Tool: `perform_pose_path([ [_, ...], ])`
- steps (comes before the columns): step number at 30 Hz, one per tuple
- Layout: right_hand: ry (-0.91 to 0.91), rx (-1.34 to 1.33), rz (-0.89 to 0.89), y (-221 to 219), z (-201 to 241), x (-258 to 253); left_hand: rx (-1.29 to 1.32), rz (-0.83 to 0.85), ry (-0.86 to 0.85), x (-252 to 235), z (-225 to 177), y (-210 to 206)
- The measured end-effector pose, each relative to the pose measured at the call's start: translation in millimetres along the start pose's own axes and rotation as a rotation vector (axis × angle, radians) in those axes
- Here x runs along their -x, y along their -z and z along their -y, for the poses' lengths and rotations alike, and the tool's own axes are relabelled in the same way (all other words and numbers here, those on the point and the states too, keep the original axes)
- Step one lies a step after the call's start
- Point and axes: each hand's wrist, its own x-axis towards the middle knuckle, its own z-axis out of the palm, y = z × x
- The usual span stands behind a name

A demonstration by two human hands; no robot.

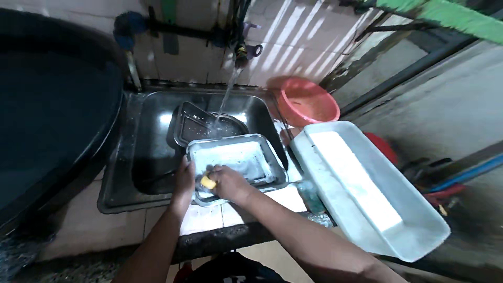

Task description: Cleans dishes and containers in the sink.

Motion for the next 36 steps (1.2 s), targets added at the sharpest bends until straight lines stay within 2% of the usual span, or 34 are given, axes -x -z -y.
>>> perform_pose_path([
  [2,-0.022,-0.020,0.036,8.7,-25.1,17.6,-0.032,0.013,0.060,0.5,-6.5,-1.6],
  [4,-0.124,-0.023,-0.035,17.2,-57.3,41.2,-0.021,0.021,0.075,2.4,-11.6,-2.2],
  [7,-0.345,0.128,-0.092,34.1,-93.4,54.4,-0.033,0.034,0.092,1.6,-13.2,-2.5],
  [8,-0.368,0.211,-0.101,38.0,-99.1,49.8,-0.045,0.034,0.098,1.6,-14.4,-3.2],
  [11,-0.298,0.390,-0.150,54.5,-104.0,17.3,-0.038,0.016,0.132,0.3,-19.6,-5.0],
  [15,-0.369,0.518,-0.042,79.6,-113.2,-10.4,0.003,0.005,0.127,1.5,-16.7,-3.2],
  [25,-0.566,0.514,0.254,73.3,-74.9,54.4,-0.095,-0.055,0.050,2.7,-19.5,-4.5],
  [29,-0.629,0.346,0.207,69.9,-67.3,63.2,-0.055,-0.048,0.010,2.3,-20.8,-6.6],
  [32,-0.492,0.164,0.015,43.3,-39.6,68.6,-0.056,-0.076,0.031,7.3,-27.1,-8.4],
  [34,-0.310,0.040,-0.142,14.5,-12.4,66.2,-0.182,-0.053,0.057,7.4,-29.4,-7.6],
  [36,-0.113,-0.053,-0.197,-4.1,-0.8,64.1,-0.334,-0.023,0.051,4.6,-29.9,-6.9],
])
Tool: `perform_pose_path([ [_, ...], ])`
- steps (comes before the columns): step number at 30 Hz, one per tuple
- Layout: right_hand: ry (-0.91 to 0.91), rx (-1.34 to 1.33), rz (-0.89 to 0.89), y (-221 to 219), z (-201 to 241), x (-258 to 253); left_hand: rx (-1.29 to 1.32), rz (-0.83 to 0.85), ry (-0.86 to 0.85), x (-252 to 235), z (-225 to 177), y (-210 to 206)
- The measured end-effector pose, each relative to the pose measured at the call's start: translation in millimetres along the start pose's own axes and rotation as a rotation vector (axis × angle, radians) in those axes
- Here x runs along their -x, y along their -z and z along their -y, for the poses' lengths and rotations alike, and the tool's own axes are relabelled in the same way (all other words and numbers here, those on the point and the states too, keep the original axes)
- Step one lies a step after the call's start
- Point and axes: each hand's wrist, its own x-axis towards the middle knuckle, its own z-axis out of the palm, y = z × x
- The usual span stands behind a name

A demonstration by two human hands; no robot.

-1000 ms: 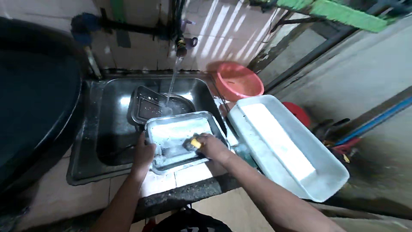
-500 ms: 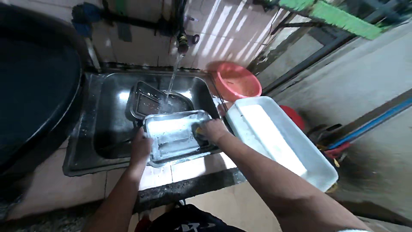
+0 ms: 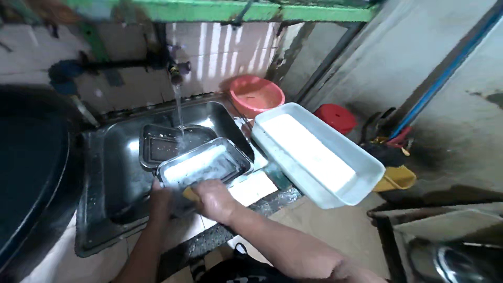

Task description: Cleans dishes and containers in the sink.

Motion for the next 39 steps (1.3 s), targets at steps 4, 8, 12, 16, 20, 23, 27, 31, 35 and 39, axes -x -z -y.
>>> perform_pose_path([
  [4,-0.025,0.025,-0.125,12.1,-43.9,8.1,-0.110,-0.008,-0.266,-4.6,16.7,4.0],
  [8,-0.186,0.075,-0.203,32.9,-81.8,12.4,-0.552,-0.066,-0.751,2.5,24.6,11.9],
  [12,-0.233,0.061,-0.203,33.2,-77.2,10.4,-0.846,0.397,-1.087,41.6,34.1,50.5],
  [16,-0.329,-0.258,-0.264,45.5,-67.4,10.2,-0.955,0.518,-1.046,52.5,26.3,66.7],
  [20,-0.436,-0.674,-0.526,79.2,-60.0,18.5,-0.718,0.291,-1.156,42.6,10.8,65.1],
  [23,-0.492,-0.775,-0.633,109.3,-52.1,26.7,-0.479,0.257,-0.958,45.5,-42.6,69.0],
  [27,-0.376,-0.780,-0.692,131.7,-26.6,28.4,-0.180,0.154,-0.611,46.6,-125.2,57.1],
  [31,0.071,-0.426,-0.695,129.1,-5.2,13.4,-0.015,0.045,-0.599,62.8,-175.6,29.6],
  [35,-0.169,-0.543,-0.777,162.5,-83.4,-16.9,0.170,0.018,-0.646,87.7,-187.0,28.3],
  [39,-0.069,-0.421,-0.751,177.2,-64.3,-12.4,0.150,-0.064,-0.582,84.5,-196.4,19.4],
])
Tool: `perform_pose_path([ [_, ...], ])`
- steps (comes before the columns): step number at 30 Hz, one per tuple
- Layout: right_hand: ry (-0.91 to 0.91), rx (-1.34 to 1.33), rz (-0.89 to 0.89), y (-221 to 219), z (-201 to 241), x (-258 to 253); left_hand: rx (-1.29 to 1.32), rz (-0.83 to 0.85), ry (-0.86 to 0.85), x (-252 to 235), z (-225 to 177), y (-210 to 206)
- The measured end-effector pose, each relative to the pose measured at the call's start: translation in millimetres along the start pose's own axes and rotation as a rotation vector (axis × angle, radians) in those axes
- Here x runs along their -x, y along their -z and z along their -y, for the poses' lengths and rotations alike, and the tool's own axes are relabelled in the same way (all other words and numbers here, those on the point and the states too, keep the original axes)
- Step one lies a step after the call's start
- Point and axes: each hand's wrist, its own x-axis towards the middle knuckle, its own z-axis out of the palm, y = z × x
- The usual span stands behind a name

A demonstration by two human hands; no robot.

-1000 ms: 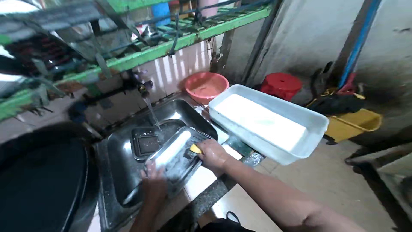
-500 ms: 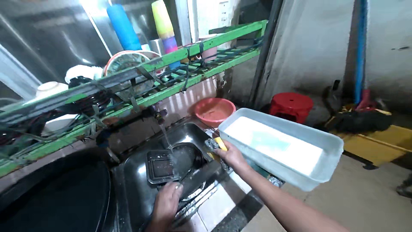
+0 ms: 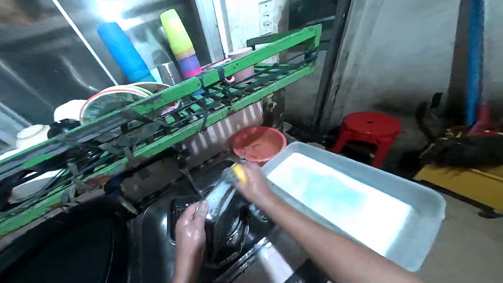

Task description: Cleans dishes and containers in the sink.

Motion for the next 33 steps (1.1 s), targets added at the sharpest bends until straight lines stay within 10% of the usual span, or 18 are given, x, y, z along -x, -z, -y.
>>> perform_pose_path([
  [4,0.194,-0.052,0.217,-13.2,29.6,10.4,-0.003,-0.024,-0.021,-7.0,10.3,-1.5],
  [13,-0.350,-0.950,-0.016,32.8,-57.6,-65.2,0.565,-0.143,0.056,1.2,37.3,41.7],
  [19,0.103,-0.269,-0.110,44.8,43.4,-41.4,-0.075,0.240,0.139,-44.5,40.7,50.0],
  [23,0.527,-0.129,-0.025,23.5,72.5,-23.4,0.151,-0.003,-0.184,-40.3,3.7,8.6],
  [28,0.252,-0.198,-0.157,26.1,-10.1,-56.4,0.305,-0.061,-0.151,-42.6,2.4,14.2],
  [33,0.579,0.010,-0.072,15.2,51.6,-26.2,0.021,0.012,-0.124,-48.8,4.9,-13.6],
])
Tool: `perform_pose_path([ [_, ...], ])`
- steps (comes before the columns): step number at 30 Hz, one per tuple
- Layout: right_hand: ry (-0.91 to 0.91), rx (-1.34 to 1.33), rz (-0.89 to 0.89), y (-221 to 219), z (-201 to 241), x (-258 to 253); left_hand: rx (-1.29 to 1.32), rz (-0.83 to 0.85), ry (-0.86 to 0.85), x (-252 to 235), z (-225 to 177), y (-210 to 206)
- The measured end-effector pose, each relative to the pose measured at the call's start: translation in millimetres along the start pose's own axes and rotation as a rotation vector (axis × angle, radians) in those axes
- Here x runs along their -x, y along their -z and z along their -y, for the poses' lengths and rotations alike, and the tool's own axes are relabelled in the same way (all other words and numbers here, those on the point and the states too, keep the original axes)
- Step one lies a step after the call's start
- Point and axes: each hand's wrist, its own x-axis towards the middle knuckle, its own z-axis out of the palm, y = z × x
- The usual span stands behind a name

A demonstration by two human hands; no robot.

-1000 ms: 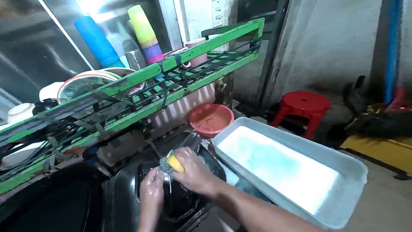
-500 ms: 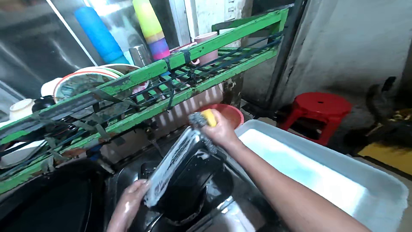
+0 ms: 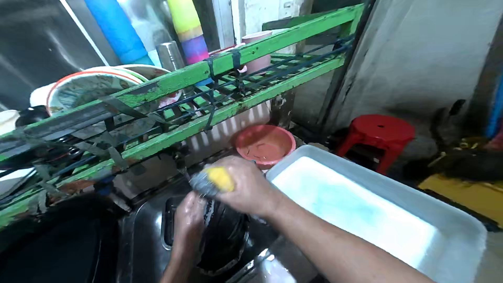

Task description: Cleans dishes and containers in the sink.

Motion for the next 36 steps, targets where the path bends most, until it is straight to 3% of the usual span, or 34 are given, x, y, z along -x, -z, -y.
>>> perform_pose_path([
  [2,0.086,-0.060,-0.009,-5.4,-1.0,-3.6,0.057,-0.053,-0.015,2.5,-2.5,-2.9],
  [3,0.035,-0.108,-0.030,-6.0,-12.6,-1.8,0.094,-0.089,0.000,3.1,-2.3,-0.2],
  [5,-0.267,-0.235,-0.070,-1.7,-40.1,6.1,0.177,-0.143,0.055,6.1,-3.9,12.5],
  [7,-0.677,-0.555,-0.145,4.3,-57.5,9.7,0.291,-0.183,0.070,8.1,0.6,20.3],
  [8,-0.795,-0.720,-0.188,5.7,-60.1,11.4,0.372,-0.204,0.085,10.1,2.4,21.3],
  [10,-0.849,-0.929,-0.286,6.1,-56.5,9.1,0.568,-0.237,0.089,12.0,6.6,20.5],
  [13,-0.798,-0.724,-0.284,14.5,-38.2,-4.4,0.702,-0.054,0.065,12.0,20.3,39.9],
  [15,-0.706,-0.468,-0.178,19.2,-19.6,-13.0,0.425,0.152,0.106,1.2,19.2,67.1],
  [17,-0.536,-0.328,-0.025,10.7,1.8,-16.1,0.081,0.292,0.170,-8.6,-7.9,71.3],
  [19,-0.329,-0.303,0.135,-3.0,27.1,-15.2,0.037,0.195,0.117,-2.7,-20.9,54.1],
  [22,-0.041,-0.269,0.164,-14.8,27.8,-10.6,0.210,-0.009,-0.019,13.4,-22.0,44.5],
  [28,-0.178,0.034,0.076,-13.0,-70.2,6.5,0.376,-0.213,-0.021,27.5,-9.0,80.4],
  [31,-0.158,0.009,0.164,-25.3,-18.7,1.6,0.321,-0.202,-0.039,18.7,4.9,51.9],
  [33,-0.029,-0.122,0.294,-33.8,25.0,-3.0,0.201,-0.183,-0.015,17.9,9.8,30.6],
  [35,0.138,-0.174,0.241,-44.2,25.2,-0.3,0.192,-0.163,0.011,21.2,11.6,28.2],
  [36,0.115,-0.202,0.211,-44.3,12.3,1.2,0.274,-0.179,-0.014,20.7,13.3,33.0],
])
